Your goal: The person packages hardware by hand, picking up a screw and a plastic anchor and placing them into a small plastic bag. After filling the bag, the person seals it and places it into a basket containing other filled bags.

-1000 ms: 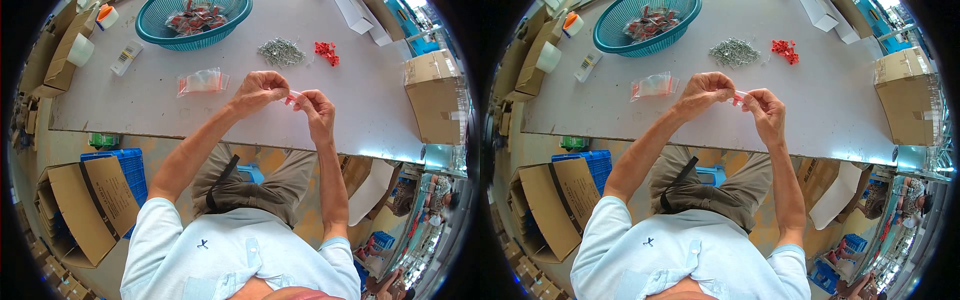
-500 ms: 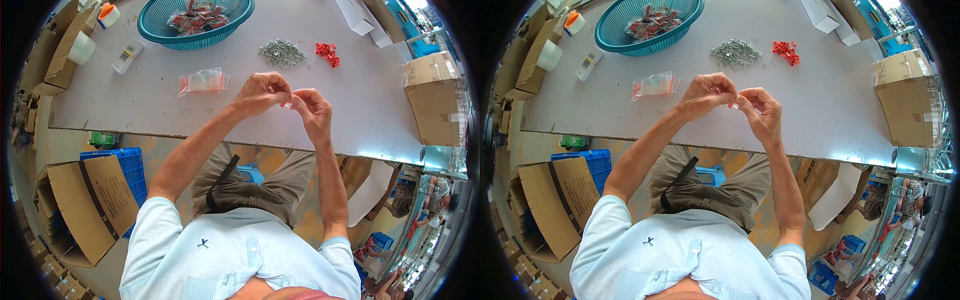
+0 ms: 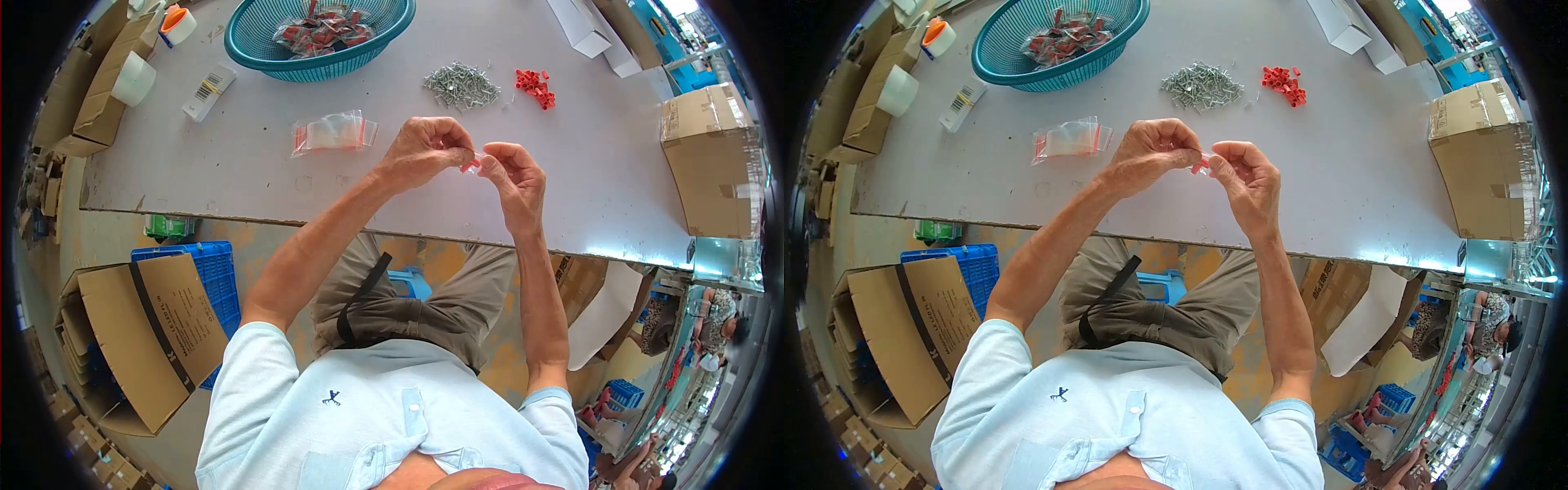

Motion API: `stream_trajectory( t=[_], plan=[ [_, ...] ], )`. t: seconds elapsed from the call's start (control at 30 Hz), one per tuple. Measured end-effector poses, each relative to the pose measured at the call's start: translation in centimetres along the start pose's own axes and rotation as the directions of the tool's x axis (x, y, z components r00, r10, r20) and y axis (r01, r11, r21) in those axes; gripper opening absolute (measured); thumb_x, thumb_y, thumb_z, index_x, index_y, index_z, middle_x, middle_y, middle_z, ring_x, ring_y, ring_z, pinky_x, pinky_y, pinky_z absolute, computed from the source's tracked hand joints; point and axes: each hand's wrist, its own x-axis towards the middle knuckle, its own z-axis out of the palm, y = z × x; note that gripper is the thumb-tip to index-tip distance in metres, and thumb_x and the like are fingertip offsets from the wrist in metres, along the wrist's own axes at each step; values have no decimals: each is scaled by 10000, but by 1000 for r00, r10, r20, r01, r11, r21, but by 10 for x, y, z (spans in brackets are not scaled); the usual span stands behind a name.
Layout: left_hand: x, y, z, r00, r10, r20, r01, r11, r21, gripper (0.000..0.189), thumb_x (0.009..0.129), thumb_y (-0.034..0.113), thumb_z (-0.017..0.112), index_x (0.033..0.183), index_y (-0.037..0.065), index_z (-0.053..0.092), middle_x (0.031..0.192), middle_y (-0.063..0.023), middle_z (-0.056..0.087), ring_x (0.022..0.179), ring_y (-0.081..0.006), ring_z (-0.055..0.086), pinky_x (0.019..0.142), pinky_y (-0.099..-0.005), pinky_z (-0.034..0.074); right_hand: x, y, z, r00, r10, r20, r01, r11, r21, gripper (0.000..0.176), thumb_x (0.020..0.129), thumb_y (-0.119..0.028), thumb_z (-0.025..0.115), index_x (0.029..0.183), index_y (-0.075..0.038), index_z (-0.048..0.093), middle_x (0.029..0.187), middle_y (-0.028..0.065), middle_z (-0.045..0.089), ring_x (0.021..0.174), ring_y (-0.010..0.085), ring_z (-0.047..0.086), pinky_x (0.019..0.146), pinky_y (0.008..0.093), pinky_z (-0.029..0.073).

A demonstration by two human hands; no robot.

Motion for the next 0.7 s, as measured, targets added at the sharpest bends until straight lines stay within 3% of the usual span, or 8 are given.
stream_trajectory(
  t=[0.07, 0.2, 0.3, 0.37, 0.6, 0.7],
  plan=[
    [0, -3, 0, 1000, 8, 22, -10, 996, 91, 97, 918, -16, 766, 1009, -26, 733, 905, -95, 749, 840, -144, 712, 764, -290, 601, 2, 2, 0, 999, -39, 36, 43, 992, -118, 123, 1005, -88, 730, 1074, 13, 731, 935, 63, 743, 836, 100, 680, 772, 263, 569],
    [0, -2, 3, 1000, -15, -3, 15, 999, 51, 102, 928, -6, 764, 1026, -24, 744, 918, -93, 758, 844, -133, 714, 760, -281, 601, 5, 3, -1, 995, -72, 72, 79, 992, -102, 128, 1005, -94, 733, 1082, 8, 731, 929, 62, 744, 838, 96, 684, 783, 266, 575],
    [0, 3, 3, 997, -46, -69, 47, 999, 23, 128, 936, 15, 768, 1057, -24, 753, 938, -97, 768, 852, -120, 716, 764, -271, 604, 3, -4, 4, 999, -43, 5, 44, 996, -73, 133, 1009, -99, 727, 1077, 15, 726, 920, 64, 744, 834, 101, 688, 784, 269, 580],
    [0, 2, 1, 998, -39, -54, 41, 999, 31, 144, 942, 29, 768, 1075, -25, 759, 950, -98, 775, 860, -115, 721, 771, -263, 607, 3, -3, 0, 999, 34, -24, -32, 999, 43, 137, 1017, -104, 716, 1070, 21, 724, 914, 67, 744, 830, 109, 696, 777, 266, 583],
    [0, 0, 2, 1000, 8, -17, -8, 1000, 17, 152, 941, 42, 774, 1080, -16, 752, 941, -99, 769, 839, -123, 719, 769, -270, 607, 2, 2, -10, 1000, -7, -1, 7, 1000, 10, 135, 1026, -115, 707, 1046, 18, 713, 911, 64, 739, 836, 111, 697, 782, 261, 585],
    [-1, 1, 3, 999, 17, -28, -15, 995, 97, 156, 925, 55, 795, 1058, -9, 744, 916, -93, 759, 831, -128, 717, 761, -281, 606, 1, 0, -2, 1000, -14, -22, 14, 1000, -19, 130, 1027, -114, 706, 1036, 16, 709, 906, 58, 735, 839, 105, 690, 785, 260, 580]
  ],
)
